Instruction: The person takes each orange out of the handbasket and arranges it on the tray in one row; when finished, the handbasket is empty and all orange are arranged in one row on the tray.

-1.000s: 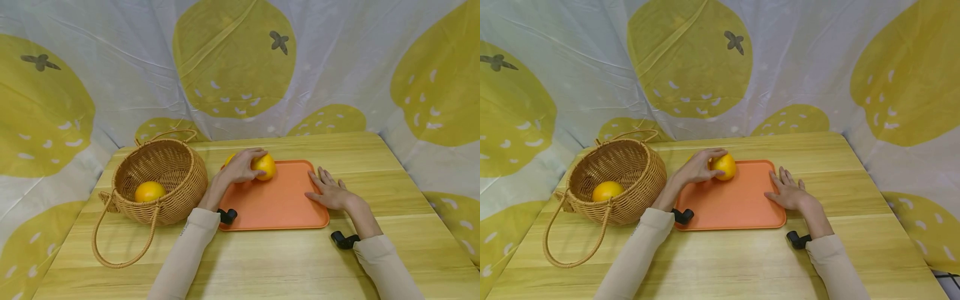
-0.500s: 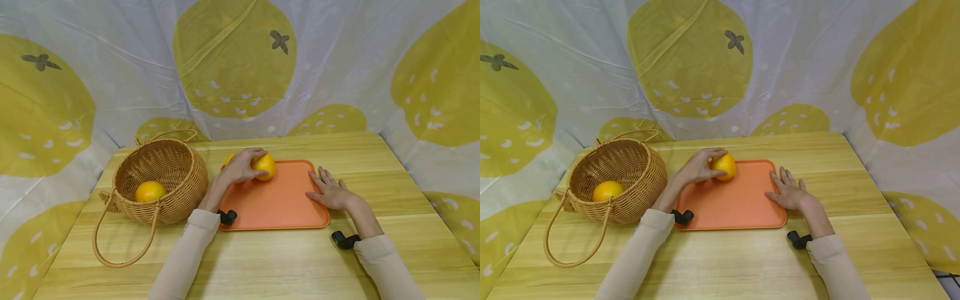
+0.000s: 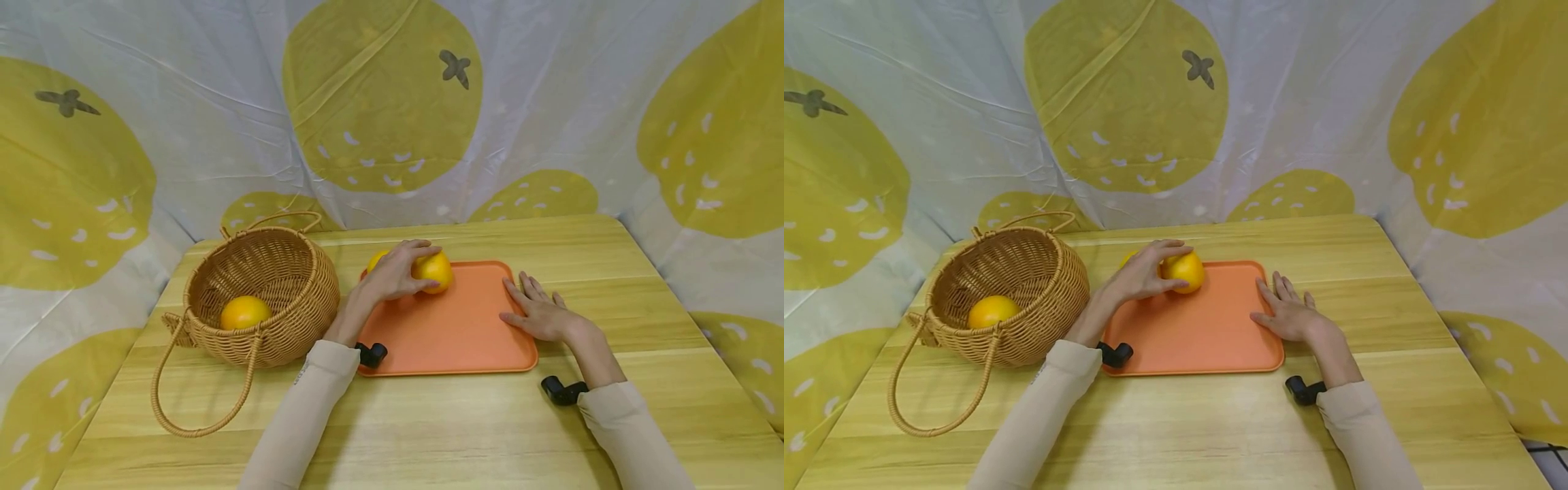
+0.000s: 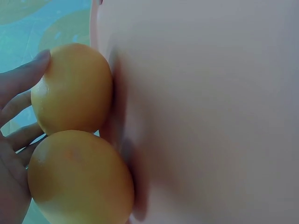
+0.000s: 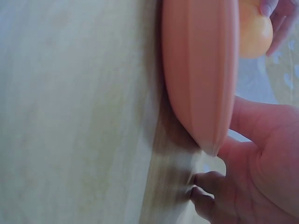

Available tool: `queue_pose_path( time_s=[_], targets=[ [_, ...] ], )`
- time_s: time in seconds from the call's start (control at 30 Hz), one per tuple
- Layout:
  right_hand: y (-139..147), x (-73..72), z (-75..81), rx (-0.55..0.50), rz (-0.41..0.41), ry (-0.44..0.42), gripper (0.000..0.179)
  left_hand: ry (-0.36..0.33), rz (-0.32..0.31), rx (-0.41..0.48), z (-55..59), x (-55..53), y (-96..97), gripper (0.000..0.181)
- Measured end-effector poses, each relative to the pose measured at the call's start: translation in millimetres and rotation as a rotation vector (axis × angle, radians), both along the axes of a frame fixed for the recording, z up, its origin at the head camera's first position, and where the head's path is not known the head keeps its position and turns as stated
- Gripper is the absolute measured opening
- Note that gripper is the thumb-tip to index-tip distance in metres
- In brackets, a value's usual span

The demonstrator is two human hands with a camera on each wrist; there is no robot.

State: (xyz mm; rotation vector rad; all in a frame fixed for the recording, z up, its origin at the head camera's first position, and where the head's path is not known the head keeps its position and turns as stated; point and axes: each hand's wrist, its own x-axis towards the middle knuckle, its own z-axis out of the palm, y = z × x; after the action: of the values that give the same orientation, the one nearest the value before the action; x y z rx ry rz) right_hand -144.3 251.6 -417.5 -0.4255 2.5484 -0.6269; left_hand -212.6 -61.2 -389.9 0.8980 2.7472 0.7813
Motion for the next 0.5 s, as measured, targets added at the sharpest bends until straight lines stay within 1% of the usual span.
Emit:
queue_pose_path(
  time_s=[0.27, 0.5],
  targets=[
    [0.8, -0.6, -1.0, -0.007, 0.000, -0.002, 0.084, 0.065, -0.025, -0.048, 0.8, -0.6, 2.3, 0.068],
    [0.3, -0.5, -0.7, -0.004, -0.001, 0.001, 0.084, 0.077, -0.032, -0.068, 1.7, 0.7, 4.2, 0.069]
  ],
)
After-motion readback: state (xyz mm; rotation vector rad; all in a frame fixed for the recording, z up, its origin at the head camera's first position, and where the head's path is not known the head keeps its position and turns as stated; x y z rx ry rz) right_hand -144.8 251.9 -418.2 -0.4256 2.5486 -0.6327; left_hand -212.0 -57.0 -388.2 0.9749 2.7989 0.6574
